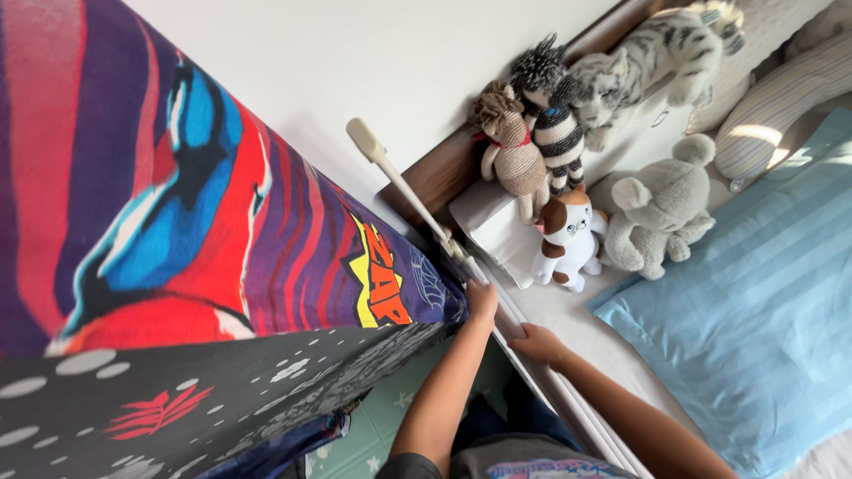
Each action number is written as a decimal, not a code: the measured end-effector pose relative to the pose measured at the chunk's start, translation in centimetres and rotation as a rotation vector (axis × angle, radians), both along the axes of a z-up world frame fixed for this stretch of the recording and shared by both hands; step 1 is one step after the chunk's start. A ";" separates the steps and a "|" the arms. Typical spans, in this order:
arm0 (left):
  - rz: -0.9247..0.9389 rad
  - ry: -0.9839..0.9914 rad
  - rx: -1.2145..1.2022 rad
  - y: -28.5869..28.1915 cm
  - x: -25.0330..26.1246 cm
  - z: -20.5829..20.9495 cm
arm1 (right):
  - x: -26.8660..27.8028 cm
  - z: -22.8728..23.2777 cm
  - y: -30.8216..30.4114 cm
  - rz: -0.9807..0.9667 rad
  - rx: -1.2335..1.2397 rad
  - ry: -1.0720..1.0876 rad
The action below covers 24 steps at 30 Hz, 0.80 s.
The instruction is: The person secures a mesh bed guardrail by adjusting and tucking the fabric around the frame and under the mattress by hand.
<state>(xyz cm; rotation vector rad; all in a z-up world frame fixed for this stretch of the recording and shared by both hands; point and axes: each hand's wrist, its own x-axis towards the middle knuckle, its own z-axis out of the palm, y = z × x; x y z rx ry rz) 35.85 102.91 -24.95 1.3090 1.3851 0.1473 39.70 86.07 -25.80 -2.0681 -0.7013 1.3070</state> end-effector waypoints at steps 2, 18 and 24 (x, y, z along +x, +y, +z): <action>0.000 -0.038 0.100 -0.2 0.2 2.3 | 0.2 2.6 -0.9 -0.011 -0.021 0.027; 0.140 -0.390 0.532 3.6 4.8 24.1 | 3.4 32.3 -2.0 -0.083 0.089 0.134; 0.162 -0.694 0.319 4.8 5.9 30.8 | 5.2 38.1 -2.5 -0.091 0.238 0.238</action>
